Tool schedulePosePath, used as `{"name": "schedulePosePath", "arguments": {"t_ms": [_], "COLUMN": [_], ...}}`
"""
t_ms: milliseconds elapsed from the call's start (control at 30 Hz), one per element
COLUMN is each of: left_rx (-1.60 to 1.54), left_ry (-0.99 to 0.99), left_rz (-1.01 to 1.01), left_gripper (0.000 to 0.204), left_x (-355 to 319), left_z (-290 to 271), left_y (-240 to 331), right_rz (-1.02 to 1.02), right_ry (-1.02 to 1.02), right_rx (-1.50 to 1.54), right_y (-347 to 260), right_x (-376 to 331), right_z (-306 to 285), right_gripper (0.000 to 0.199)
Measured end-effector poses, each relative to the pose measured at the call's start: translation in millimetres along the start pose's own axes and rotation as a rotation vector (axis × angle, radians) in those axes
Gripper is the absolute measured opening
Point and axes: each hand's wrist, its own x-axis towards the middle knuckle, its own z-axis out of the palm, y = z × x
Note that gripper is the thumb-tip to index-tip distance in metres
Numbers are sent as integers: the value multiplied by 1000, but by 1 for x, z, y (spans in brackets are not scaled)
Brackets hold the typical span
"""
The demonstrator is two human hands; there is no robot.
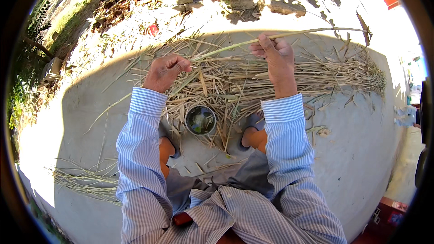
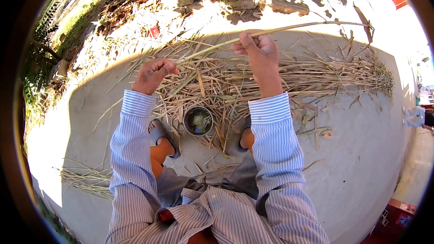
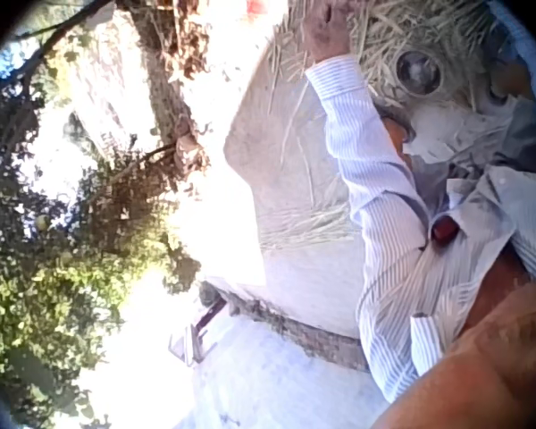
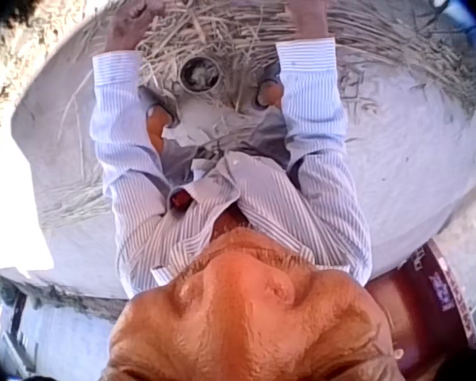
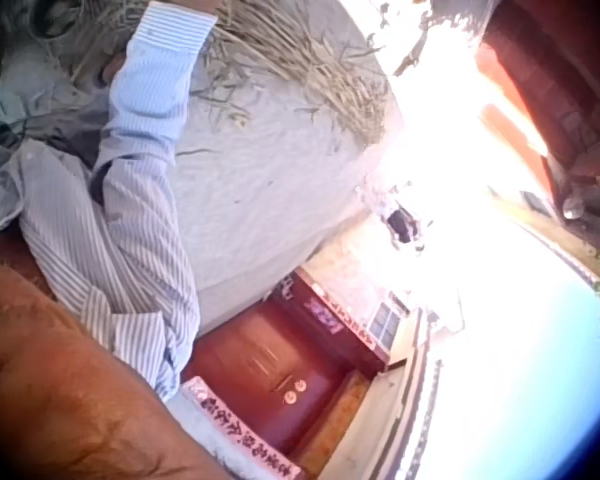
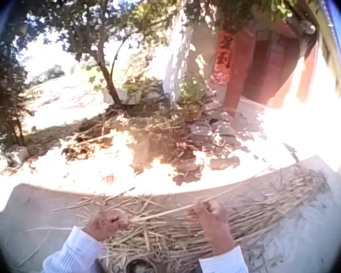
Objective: The person sits on the ground and repeatedly picks up dried plant stalks, strips off the outer layers by hand, and places the processed pieces into a metal container. The person handles the stalks one at a time, separating usable material from waste.
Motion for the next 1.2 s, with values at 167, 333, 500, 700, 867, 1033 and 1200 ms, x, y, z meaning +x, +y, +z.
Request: {"name": "schedulePosePath", "arguments": {"t_ms": [167, 333, 500, 700, 867, 1033, 1200], "left_rx": [-359, -598, -202, 548, 574, 585, 684], "left_ry": [-121, 13, 281, 527, 296, 237, 209], "left_rz": [-117, -153, -214, 68, 387, 381, 41], "left_gripper": [20, 17, 16, 27, 24, 13, 15], "left_x": [3, -2, 3, -8, -14, -10, -42], "left_z": [-10, -8, -60, -55, 10, -3, -58], "left_y": [-13, -72, -121, -49, 13, 15, 20], "right_rz": [-9, -102, -97, -16, 38, 131, 168], "right_ry": [-137, -295, -246, -173, -148, -153, 102], "right_rx": [46, 57, 93, 76, 59, 132, 198], "right_y": [1, -3, -11, 0, 6, 2, 7], "right_x": [0, 4, -9, -10, -6, -1, 13], "right_z": [-4, -7, -17, -11, -6, 7, -36], "right_gripper": [37, 28, 16, 17, 21, 28, 28]}}
